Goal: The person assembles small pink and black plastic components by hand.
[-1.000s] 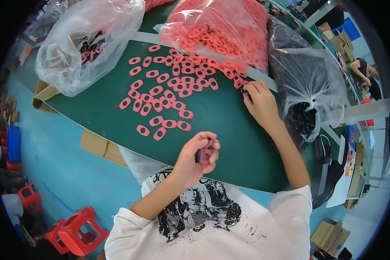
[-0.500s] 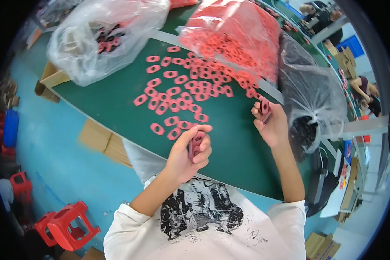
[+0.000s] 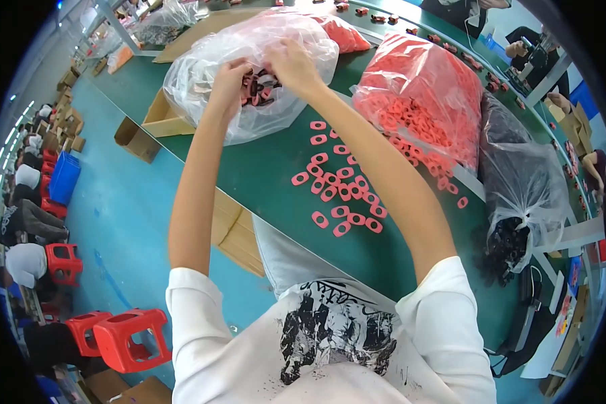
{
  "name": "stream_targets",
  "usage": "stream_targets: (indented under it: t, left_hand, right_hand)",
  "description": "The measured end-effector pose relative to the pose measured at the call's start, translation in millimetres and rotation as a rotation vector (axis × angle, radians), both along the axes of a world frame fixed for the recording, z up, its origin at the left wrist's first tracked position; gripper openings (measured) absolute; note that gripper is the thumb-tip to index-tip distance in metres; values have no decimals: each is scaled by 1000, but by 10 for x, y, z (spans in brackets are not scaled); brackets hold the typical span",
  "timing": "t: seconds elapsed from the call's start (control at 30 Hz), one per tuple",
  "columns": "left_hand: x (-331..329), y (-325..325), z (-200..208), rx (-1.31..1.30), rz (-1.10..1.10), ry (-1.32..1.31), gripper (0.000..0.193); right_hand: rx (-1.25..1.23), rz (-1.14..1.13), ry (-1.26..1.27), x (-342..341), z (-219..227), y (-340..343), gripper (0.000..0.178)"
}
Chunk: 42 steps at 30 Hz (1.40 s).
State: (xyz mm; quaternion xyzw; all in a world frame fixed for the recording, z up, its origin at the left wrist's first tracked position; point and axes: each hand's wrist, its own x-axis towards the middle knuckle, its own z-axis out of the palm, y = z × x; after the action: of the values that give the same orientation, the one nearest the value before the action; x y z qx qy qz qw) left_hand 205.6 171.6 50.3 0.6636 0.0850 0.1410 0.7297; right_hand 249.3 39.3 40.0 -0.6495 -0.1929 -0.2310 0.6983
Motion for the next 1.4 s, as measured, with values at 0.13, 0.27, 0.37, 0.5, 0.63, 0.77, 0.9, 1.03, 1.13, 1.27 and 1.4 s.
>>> stream_targets:
  t: [0.13, 0.27, 0.37, 0.5, 0.63, 0.77, 0.9, 1.03, 1.13, 1.27, 1.4]
  left_hand:
    - [-34, 274, -124, 846, 221, -389, 31]
    - [-1359, -914, -47, 725, -237, -414, 21]
    - [-1794, -1695, -357, 795, -631, -528, 31]
    - [-1948, -2736, -798, 821, -976, -736, 42]
    - [-1905, -3708, -985, 803, -812, -955, 47]
    - [-1938, -4500, -927, 544, -832, -1250, 33]
    - [-1615, -5090, -1129, 725, -936, -1130, 34]
    - [-1288, -5482, -1052, 965, -649, -921, 40]
    - [-1080, -5665, -1029, 1148, -583, -827, 38]
    - [-963, -5616, -1001, 1182, -799, -681, 29]
    - [-1025, -5628, -1141, 1065, -646, -781, 24]
  right_hand:
    - [-299, -17, -348, -340, 206, -470, 30]
    - [-573, 16, -164, -1593, 442, -1953, 18]
    - [-771, -221, -218, -2540, -259, -2667, 19]
    - [-1060, -628, -13, -3324, -726, -3485, 37]
    - [-1080, -1010, 95, -3395, -734, -3911, 59]
    - [-1119, -1095, 257, -3584, -867, -4265, 68]
    - [-1121, -1039, 132, -3452, -922, -4443, 54]
    - [-902, -884, 127, -2887, -729, -4742, 39]
    - [-979, -1057, 279, -2485, -763, -4951, 35]
    - [-1128, -1188, 371, -2350, -803, -5010, 30]
    - [-1085, -1124, 389, -2417, -897, -5136, 26]
